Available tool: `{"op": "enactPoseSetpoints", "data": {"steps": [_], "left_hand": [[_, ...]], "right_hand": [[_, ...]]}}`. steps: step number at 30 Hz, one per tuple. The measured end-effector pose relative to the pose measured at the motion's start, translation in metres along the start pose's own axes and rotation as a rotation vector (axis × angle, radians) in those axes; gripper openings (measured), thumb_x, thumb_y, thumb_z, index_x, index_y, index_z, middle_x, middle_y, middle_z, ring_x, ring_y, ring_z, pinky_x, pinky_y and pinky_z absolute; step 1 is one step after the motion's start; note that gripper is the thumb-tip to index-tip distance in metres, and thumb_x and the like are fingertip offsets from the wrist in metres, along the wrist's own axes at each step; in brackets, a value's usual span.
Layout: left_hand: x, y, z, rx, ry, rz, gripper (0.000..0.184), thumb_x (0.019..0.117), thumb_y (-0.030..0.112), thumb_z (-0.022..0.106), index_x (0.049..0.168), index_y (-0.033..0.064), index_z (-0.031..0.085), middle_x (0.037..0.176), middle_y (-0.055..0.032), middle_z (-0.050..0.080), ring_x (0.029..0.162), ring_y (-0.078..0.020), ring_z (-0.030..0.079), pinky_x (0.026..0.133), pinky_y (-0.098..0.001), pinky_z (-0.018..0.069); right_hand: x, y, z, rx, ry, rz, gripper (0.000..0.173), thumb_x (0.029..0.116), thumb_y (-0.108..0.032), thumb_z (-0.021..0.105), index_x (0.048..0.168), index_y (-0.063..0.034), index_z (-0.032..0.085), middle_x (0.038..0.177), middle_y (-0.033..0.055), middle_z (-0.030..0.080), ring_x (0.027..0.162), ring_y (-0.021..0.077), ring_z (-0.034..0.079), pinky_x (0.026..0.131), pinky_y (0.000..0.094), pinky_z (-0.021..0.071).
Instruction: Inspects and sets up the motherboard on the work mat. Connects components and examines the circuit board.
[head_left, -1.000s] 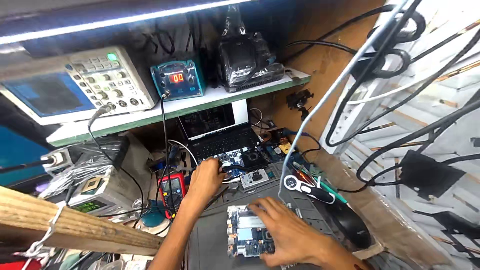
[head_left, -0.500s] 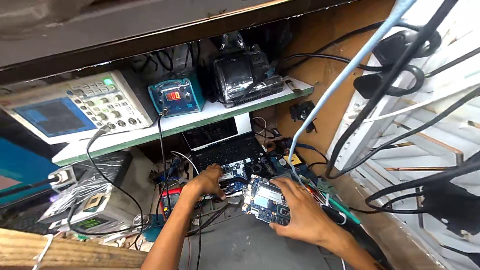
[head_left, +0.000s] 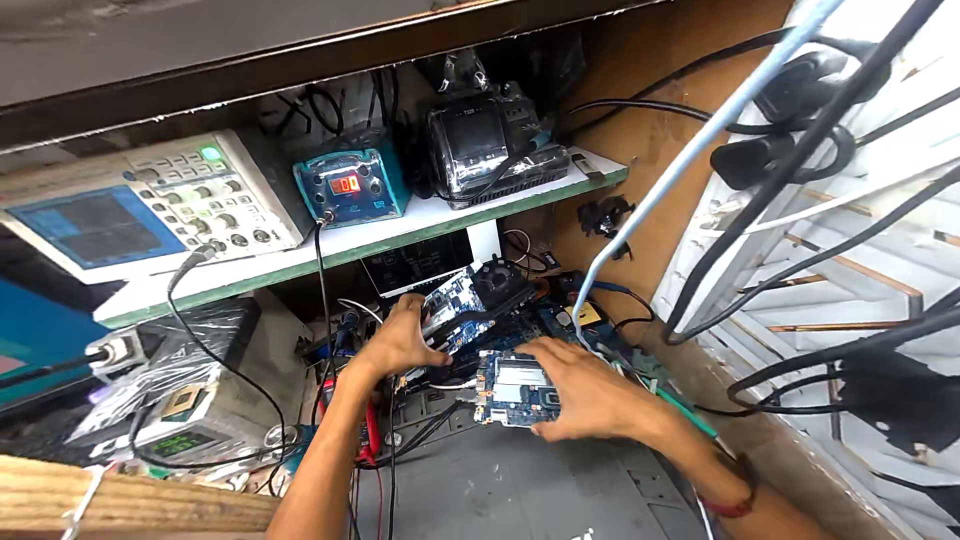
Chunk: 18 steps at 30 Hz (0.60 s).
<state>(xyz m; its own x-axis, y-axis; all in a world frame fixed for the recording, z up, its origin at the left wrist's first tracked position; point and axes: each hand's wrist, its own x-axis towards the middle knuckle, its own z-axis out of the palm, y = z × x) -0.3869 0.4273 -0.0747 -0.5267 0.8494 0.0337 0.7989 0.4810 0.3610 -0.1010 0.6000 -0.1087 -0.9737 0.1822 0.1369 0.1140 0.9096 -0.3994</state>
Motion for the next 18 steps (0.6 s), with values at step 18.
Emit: {"op": "enactPoseSetpoints", "data": {"steps": [18], "left_hand": [[-0.019,0.014,-0.046,-0.006,0.060,0.036,0.090,0.0525,0.061,0.092,0.123,0.0136,0.061,0.138,-0.0082,0.055,0.124,-0.0277,0.056,0.100,-0.0592,0.0484]], "right_hand": [[0.102,-0.050,-0.036,0.195,-0.275,0.186,0.048,0.0913,-0.036,0.076,0.110,0.0074,0.072,0.107,0.0283,0.070,0.103,0.0456,0.066,0.092,0.0668,0.0462]]}}
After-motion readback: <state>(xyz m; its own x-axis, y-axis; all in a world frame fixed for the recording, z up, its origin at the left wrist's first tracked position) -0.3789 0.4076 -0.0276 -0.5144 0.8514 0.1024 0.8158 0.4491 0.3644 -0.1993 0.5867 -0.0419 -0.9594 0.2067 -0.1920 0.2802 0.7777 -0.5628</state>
